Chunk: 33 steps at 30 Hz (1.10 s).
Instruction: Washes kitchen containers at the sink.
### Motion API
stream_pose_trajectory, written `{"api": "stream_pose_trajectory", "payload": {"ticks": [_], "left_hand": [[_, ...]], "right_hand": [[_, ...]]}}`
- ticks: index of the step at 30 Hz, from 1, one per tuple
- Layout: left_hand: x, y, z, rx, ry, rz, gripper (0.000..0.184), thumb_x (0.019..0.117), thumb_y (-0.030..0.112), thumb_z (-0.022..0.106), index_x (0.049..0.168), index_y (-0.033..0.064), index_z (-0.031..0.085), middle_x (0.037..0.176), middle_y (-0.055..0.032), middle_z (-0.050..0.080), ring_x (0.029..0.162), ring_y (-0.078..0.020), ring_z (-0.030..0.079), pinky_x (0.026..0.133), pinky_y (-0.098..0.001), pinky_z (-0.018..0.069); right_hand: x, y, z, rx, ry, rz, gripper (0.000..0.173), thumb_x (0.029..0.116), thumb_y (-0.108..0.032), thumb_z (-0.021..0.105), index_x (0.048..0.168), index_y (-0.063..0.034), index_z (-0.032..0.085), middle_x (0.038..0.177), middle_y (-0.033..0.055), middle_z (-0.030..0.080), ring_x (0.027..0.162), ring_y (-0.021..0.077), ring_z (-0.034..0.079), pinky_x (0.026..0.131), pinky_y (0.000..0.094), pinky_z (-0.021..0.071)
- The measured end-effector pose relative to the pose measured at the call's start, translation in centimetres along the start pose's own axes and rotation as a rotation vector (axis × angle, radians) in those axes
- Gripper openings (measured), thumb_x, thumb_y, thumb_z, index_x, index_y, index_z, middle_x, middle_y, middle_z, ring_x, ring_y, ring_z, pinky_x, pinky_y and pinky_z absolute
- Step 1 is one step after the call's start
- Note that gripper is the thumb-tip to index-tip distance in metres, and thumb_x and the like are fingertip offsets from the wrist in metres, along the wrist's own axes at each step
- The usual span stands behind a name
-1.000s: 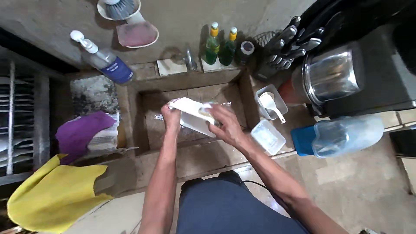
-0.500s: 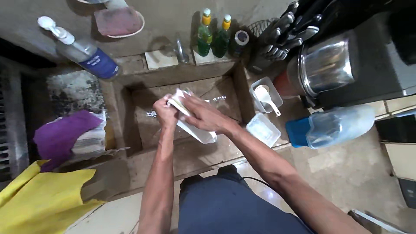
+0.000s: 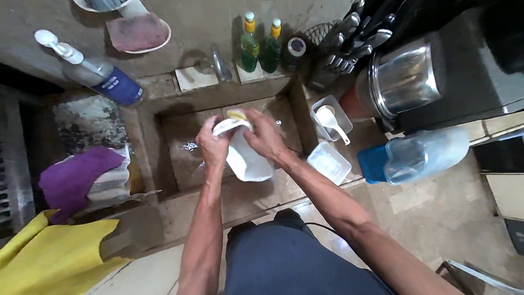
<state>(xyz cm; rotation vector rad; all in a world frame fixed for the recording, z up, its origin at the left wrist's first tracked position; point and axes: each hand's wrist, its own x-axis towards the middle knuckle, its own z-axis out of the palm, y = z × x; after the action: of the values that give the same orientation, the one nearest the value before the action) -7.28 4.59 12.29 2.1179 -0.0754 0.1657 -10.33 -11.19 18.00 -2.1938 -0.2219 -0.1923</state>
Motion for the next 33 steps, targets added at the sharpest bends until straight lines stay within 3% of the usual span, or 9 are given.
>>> {"api": "stream_pose_trajectory", "payload": {"ticks": [5,8,10,14,20,24,27,30,33], "left_hand": [[-0.9,-1.9,1.4,-0.604,0.000,-0.420,0.021,0.0963,0.011,0.061,0.113,-0.0020,0.062,0.098,-0.0080,0.069,0.089,-0.0128,0.068,0.082,-0.0368,0.0592],[-0.8,-1.6,1.3,-0.543,-0.043,-0.187,0.014,0.0971,0.008,0.053,0.097,-0.0025,0.063,0.083,-0.0030,0.068,0.076,-0.0046,0.066,0.074,-0.0267,0.0583],[-0.8,0.4,0.3,-0.297,-0.143,-0.036,0.017,0.0946,0.006,0.061,0.098,-0.0097,0.068,0.087,-0.0136,0.071,0.081,-0.0128,0.068,0.082,-0.0354,0.0571],[0.2,-0.9,-0.2,-0.181,-0.062,0.068,0.018,0.0974,0.006,0.058,0.093,-0.0063,0.071,0.085,-0.0121,0.072,0.079,-0.0117,0.069,0.080,-0.0340,0.0584],[-0.9,-1.1,1.6,-0.115,0.022,0.285,0.014,0.0891,0.006,0.066,0.094,-0.0047,0.074,0.092,-0.0170,0.074,0.086,-0.0217,0.073,0.084,-0.0409,0.0584],[-1.4,-1.5,0.0,0.105,-0.101,-0.041,0.051,0.0890,0.035,0.080,0.126,0.0030,0.067,0.116,-0.0181,0.070,0.107,-0.0327,0.068,0.097,-0.0546,0.0537],[-5.4,-3.2,-0.3,-0.282,-0.105,-0.441,0.058,0.0936,0.039,0.076,0.139,0.0080,0.056,0.129,-0.0154,0.066,0.118,-0.0302,0.064,0.099,-0.0518,0.0540],[-5.4,-4.0,2.0,-0.634,0.061,-0.687,0.049,0.0990,0.045,0.066,0.132,0.0090,0.060,0.119,-0.0103,0.070,0.106,-0.0208,0.070,0.092,-0.0461,0.0595],[-3.1,-5.6,3.0,-0.499,0.164,-0.519,0.029,0.1012,0.018,0.064,0.122,-0.0029,0.064,0.111,-0.0140,0.070,0.102,-0.0172,0.068,0.093,-0.0385,0.0571]], "right_hand": [[-4.2,0.1,0.1,-0.070,-0.016,-0.155,0.045,0.0908,-0.020,0.067,0.132,-0.0010,0.066,0.136,0.0177,0.063,0.133,0.0309,0.056,0.112,0.0481,0.0473],[-3.0,-0.6,0.5,-0.136,-0.173,-0.109,0.059,0.1025,-0.051,0.052,0.141,-0.0062,0.061,0.148,0.0143,0.057,0.146,0.0327,0.044,0.120,0.0530,0.0366],[-0.7,-0.7,0.3,-0.026,-0.240,-0.027,0.057,0.1062,-0.048,0.045,0.143,-0.0065,0.060,0.151,0.0128,0.055,0.149,0.0318,0.039,0.123,0.0532,0.0315],[-4.5,-2.2,-0.6,-0.005,-0.181,-0.060,0.046,0.1094,-0.027,0.038,0.141,-0.0015,0.060,0.155,0.0134,0.050,0.149,0.0276,0.040,0.123,0.0451,0.0330],[-2.5,-0.2,0.2,0.050,-0.113,0.103,0.054,0.0954,-0.040,0.067,0.139,-0.0072,0.064,0.145,0.0105,0.061,0.134,0.0234,0.057,0.111,0.0472,0.0476],[-3.1,1.0,0.6,0.096,0.090,0.090,0.045,0.0932,-0.021,0.067,0.135,-0.0052,0.067,0.133,0.0114,0.067,0.118,0.0234,0.066,0.099,0.0457,0.0549],[-4.3,1.4,1.7,0.144,0.204,0.074,0.050,0.0892,-0.022,0.073,0.136,-0.0069,0.067,0.135,0.0131,0.065,0.121,0.0271,0.062,0.099,0.0463,0.0533],[-6.2,1.4,2.7,0.136,0.216,0.020,0.049,0.0896,-0.021,0.074,0.135,-0.0046,0.067,0.139,0.0175,0.061,0.124,0.0296,0.059,0.100,0.0455,0.0537],[-8.8,1.3,3.3,0.161,0.232,-0.100,0.041,0.0970,-0.023,0.070,0.129,0.0013,0.068,0.145,0.0226,0.055,0.134,0.0318,0.054,0.109,0.0451,0.0499]]}}
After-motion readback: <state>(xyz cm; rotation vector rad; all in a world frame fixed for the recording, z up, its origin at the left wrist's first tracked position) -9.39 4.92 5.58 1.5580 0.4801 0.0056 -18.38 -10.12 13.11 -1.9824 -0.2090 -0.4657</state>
